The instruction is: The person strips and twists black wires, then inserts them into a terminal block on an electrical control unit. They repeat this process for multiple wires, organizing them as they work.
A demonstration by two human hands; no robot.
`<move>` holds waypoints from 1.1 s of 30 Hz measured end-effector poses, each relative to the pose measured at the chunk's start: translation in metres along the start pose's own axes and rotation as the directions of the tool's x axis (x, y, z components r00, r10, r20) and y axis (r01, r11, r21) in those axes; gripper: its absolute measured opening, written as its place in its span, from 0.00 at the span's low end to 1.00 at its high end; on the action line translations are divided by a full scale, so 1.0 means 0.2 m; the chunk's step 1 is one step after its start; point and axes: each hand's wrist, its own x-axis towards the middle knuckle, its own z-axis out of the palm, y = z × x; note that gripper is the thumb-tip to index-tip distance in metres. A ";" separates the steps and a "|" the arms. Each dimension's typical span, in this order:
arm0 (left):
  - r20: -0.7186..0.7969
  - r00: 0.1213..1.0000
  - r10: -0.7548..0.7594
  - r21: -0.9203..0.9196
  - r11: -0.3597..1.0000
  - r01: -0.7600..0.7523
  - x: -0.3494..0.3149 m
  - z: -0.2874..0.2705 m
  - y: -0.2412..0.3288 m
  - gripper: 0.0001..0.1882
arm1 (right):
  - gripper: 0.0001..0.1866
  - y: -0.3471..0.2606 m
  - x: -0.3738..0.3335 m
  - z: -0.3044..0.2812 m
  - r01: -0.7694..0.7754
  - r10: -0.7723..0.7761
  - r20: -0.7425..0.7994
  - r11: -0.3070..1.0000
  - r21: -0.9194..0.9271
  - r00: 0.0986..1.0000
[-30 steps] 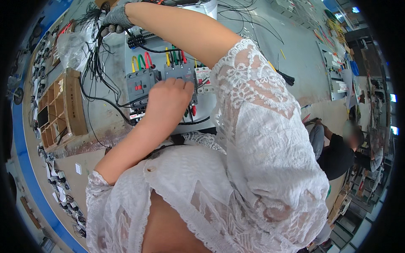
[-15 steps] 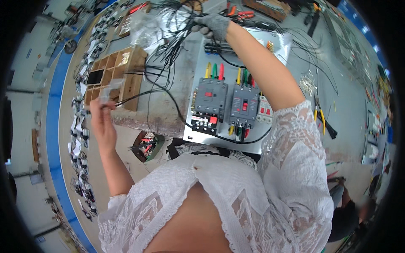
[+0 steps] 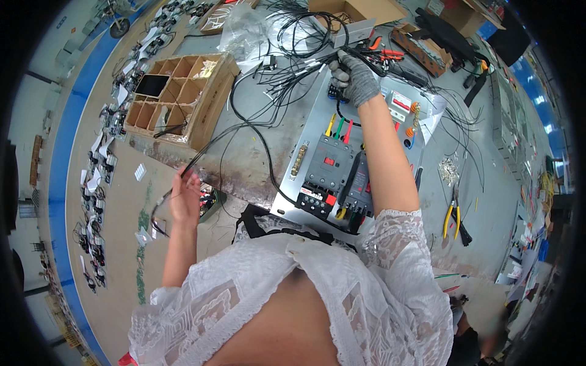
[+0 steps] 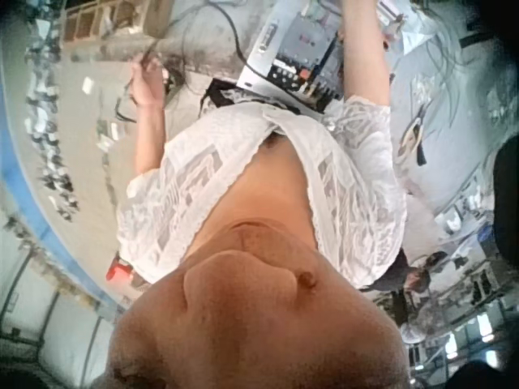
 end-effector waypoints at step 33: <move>0.808 0.585 0.070 0.582 0.049 -0.811 0.19 1.28 -0.17 0.09 | 0.11 0.07 -0.04 -0.02 0.031 -0.029 0.017 0.986 -0.166 0.999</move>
